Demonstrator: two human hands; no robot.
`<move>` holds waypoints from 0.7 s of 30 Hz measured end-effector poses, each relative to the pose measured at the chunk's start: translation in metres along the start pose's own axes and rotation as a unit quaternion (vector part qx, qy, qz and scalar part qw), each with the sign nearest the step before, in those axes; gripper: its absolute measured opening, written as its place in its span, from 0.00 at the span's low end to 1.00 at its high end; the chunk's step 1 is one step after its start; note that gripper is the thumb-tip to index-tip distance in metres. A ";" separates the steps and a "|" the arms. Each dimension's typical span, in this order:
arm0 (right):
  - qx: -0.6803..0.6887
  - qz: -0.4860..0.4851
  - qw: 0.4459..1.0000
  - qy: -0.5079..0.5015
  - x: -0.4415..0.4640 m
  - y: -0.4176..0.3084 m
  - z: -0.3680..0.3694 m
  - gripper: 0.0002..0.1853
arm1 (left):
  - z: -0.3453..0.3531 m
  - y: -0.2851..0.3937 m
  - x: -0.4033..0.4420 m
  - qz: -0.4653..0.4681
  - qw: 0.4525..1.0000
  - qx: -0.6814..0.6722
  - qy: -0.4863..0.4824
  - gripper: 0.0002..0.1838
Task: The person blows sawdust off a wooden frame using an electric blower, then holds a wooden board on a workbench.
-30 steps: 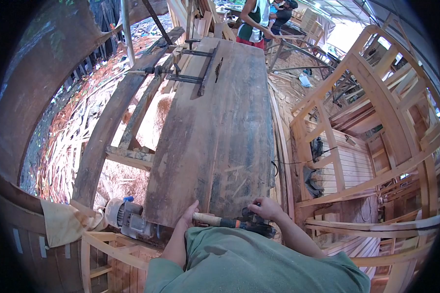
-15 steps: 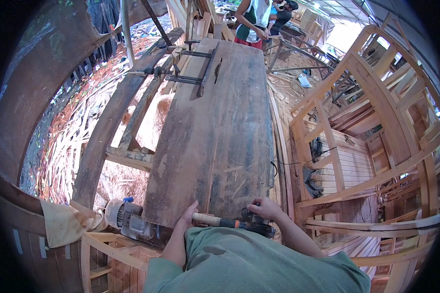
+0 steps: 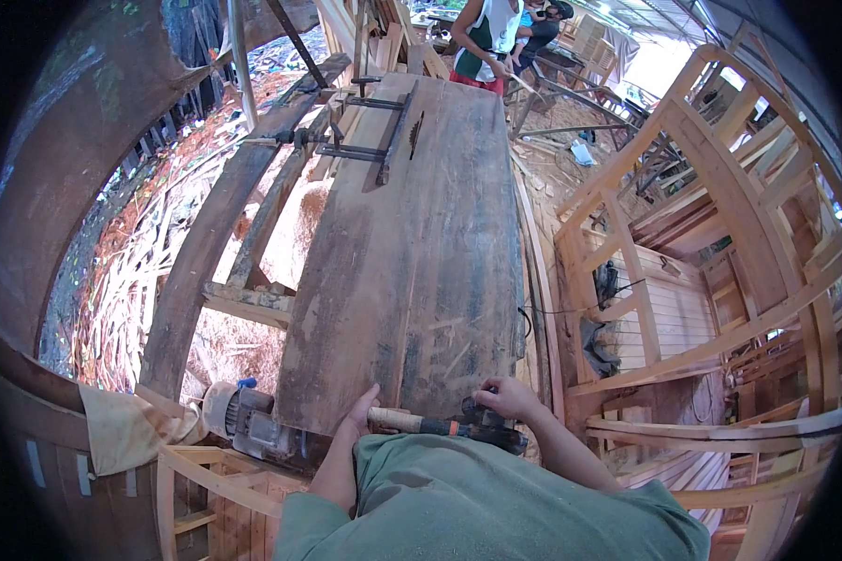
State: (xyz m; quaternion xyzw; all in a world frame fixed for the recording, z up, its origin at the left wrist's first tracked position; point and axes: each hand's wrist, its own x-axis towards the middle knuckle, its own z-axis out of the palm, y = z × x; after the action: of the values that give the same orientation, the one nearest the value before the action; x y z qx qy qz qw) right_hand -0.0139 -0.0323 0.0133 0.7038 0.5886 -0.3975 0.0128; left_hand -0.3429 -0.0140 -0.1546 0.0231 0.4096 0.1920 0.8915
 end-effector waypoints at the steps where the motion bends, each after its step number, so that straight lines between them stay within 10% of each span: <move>1: 0.004 -0.008 1.000 0.005 -0.001 -0.001 -0.001 0.27 | 0.002 0.000 -0.001 -0.001 1.000 0.000 0.000 0.57; 21: -0.010 0.005 1.000 0.008 -0.001 0.001 0.002 0.28 | -0.006 -0.003 0.005 0.004 1.000 0.015 -0.020 0.56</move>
State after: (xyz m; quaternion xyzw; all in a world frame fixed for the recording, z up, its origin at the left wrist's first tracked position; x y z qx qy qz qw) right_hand -0.0139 -0.0341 0.0116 0.7098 0.5893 -0.3855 0.0173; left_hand -0.3437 -0.0158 -0.1630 0.0420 0.3946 0.1893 0.8982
